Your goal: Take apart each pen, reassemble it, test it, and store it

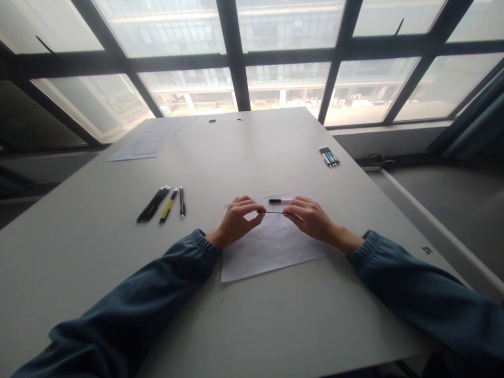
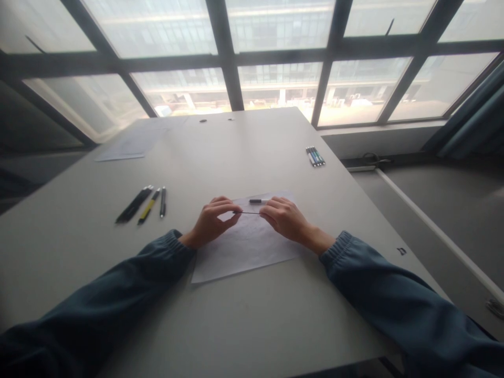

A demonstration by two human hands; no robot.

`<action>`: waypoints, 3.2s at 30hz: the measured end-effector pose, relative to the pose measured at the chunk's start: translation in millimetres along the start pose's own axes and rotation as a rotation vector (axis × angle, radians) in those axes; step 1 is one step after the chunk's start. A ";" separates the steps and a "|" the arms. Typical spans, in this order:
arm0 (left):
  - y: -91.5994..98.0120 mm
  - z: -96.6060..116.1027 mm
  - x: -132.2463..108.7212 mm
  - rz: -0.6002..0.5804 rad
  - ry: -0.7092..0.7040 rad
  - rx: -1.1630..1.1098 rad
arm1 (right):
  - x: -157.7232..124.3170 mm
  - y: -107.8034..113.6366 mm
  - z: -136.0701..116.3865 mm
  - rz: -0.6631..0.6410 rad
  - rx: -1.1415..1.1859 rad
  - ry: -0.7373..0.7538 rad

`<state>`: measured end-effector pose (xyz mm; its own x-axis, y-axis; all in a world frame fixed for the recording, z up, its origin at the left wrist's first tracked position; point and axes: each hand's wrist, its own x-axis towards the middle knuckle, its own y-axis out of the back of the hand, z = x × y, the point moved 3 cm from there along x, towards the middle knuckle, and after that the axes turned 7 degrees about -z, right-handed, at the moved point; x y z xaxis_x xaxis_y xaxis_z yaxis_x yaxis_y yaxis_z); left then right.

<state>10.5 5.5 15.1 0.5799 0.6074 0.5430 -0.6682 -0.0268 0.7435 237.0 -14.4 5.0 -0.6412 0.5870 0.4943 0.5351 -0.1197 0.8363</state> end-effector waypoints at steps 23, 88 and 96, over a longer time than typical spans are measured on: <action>0.3 0.2 0.9 0.048 0.010 -0.029 | 8.5 -13.4 62.8 -0.080 -0.070 -0.284; -0.2 -9.1 -0.3 0.100 0.077 -0.038 | 0.4 -3.8 18.8 0.066 0.047 -0.146; -1.5 -13.3 -3.1 0.116 0.153 -0.088 | 7.5 -7.4 11.6 0.062 0.015 -0.159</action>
<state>3.5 14.2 7.1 0.4240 0.7176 0.5525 -0.7684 -0.0380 0.6389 234.6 0.1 -0.2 -0.5122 0.6983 0.4999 0.5795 -0.1486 0.8013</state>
